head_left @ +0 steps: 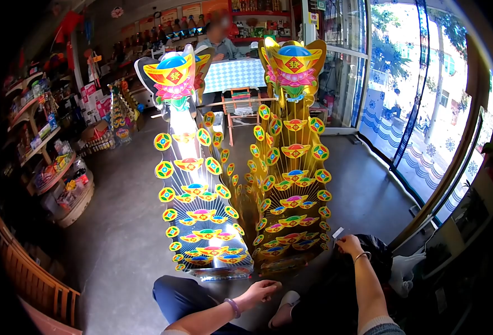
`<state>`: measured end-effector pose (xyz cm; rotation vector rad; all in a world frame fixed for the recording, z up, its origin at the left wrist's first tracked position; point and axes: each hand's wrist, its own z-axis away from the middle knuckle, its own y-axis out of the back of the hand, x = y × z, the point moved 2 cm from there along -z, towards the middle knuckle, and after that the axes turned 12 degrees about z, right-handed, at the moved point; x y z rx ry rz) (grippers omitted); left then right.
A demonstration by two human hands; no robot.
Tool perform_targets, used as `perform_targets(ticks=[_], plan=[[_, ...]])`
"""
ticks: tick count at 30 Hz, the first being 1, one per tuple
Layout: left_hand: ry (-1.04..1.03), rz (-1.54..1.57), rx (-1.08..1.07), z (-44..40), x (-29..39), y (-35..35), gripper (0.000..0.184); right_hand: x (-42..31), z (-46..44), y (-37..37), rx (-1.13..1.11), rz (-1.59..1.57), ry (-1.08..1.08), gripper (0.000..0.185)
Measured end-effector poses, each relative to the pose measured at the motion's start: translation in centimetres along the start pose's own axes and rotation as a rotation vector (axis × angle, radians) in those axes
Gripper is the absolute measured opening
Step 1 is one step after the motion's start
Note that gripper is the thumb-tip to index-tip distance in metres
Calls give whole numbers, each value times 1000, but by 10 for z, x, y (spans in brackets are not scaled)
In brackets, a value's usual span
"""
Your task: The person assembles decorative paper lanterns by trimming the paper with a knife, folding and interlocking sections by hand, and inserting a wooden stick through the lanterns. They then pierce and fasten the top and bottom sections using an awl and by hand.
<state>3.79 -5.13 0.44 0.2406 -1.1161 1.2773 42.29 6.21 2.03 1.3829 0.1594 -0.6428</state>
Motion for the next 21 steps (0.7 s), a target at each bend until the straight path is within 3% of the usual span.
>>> perform_targets(ticks=[21], plan=[[3, -36, 15, -5, -7, 3, 42, 12, -9, -6, 19, 43, 45, 25]])
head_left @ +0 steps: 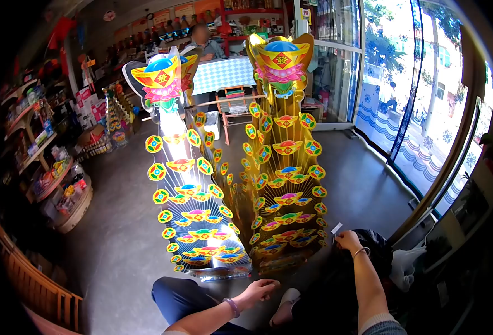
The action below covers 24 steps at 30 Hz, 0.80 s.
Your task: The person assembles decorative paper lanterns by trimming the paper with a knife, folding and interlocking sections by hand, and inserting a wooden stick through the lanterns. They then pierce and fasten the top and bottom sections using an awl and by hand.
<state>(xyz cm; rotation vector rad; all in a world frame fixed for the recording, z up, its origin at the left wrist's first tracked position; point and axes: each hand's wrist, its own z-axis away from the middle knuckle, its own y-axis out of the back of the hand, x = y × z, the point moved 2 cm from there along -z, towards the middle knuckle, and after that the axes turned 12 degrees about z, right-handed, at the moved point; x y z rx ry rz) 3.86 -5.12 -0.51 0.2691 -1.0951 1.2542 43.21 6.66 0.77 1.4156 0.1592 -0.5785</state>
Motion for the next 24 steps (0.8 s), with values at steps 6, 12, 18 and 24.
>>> perform_targets(ticks=[6, 12, 18, 24], plan=[[14, 1, 5, -1, -1, 1, 41, 6, -6, -5, 19, 35, 25, 25], [18, 6, 12, -1, -1, 1, 42, 4, -4, -4, 23, 17, 15, 25], [26, 6, 27, 1, 1, -2, 42, 5, -4, -3, -17, 5, 13, 24], [33, 10, 21, -1, -2, 0, 42, 7, -6, -4, 6, -10, 21, 25]])
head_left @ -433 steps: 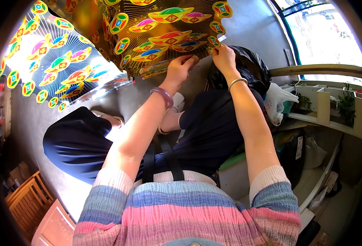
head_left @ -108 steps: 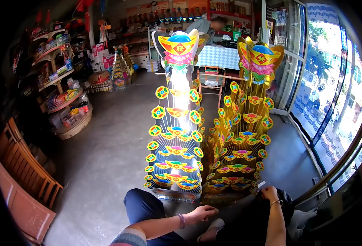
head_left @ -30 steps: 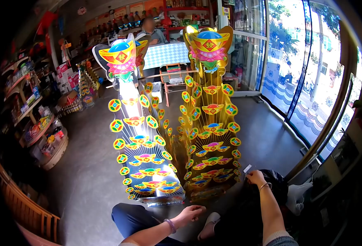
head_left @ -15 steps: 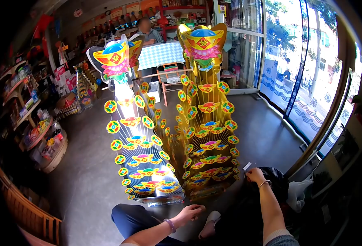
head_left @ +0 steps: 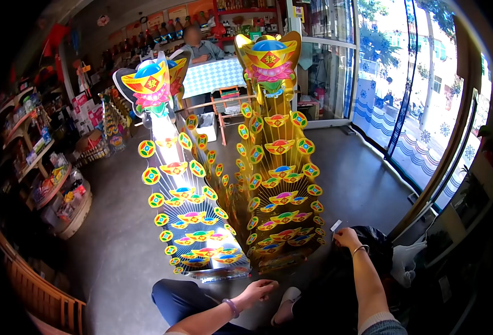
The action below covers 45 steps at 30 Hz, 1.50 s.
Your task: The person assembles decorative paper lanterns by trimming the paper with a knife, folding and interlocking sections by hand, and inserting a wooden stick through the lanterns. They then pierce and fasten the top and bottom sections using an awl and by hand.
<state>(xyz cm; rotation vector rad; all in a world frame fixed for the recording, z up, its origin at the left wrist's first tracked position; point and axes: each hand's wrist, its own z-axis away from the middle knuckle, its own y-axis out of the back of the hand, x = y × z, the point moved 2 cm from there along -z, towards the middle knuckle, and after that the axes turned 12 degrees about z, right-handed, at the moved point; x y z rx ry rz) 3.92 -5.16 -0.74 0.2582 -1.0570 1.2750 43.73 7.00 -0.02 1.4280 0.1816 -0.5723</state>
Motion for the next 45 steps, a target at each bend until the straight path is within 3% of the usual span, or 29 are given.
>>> perform_targets(ticks=[45], plan=[[-14, -41, 19, 7, 6, -4, 44, -3, 5, 3, -25, 26, 8, 24]])
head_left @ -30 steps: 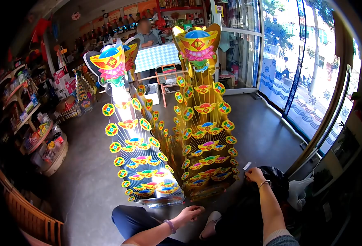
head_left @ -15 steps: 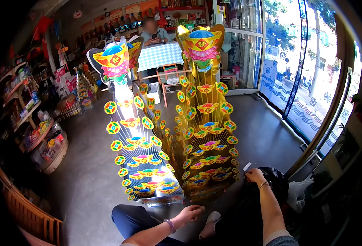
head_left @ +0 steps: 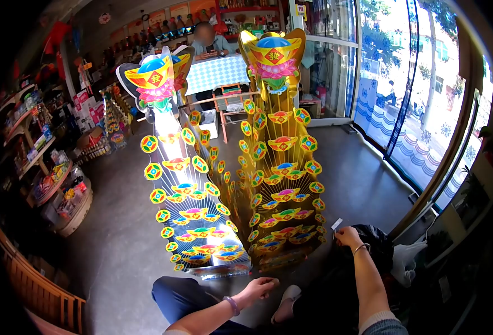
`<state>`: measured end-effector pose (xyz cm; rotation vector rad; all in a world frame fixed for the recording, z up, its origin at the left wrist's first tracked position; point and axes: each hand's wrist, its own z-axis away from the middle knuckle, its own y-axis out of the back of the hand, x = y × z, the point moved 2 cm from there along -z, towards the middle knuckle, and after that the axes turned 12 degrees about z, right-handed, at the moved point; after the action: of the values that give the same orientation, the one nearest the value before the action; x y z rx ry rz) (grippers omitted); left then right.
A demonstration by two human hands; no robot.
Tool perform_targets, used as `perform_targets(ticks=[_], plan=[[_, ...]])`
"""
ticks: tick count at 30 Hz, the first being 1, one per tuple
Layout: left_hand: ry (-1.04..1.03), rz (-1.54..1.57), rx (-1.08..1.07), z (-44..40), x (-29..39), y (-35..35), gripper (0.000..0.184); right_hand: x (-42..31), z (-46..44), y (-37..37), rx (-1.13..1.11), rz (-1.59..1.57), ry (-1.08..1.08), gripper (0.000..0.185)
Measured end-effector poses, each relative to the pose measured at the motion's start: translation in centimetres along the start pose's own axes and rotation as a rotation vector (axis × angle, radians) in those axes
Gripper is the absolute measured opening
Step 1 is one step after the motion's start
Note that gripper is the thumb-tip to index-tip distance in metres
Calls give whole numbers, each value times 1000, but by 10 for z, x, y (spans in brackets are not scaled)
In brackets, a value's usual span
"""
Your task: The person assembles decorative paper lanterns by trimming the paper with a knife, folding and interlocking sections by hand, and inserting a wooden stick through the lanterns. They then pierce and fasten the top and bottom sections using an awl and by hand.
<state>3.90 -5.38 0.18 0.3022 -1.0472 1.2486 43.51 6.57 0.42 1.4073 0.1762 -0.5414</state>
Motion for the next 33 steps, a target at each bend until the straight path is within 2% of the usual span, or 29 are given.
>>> perform_targets(ticks=[16, 33], plan=[[22, -3, 5, 0, 1, -1, 39, 3, -3, -3, -12, 7, -37, 25], [51, -58, 21, 10, 11, -8, 45, 3, -3, -2, -5, -12, -5, 26]])
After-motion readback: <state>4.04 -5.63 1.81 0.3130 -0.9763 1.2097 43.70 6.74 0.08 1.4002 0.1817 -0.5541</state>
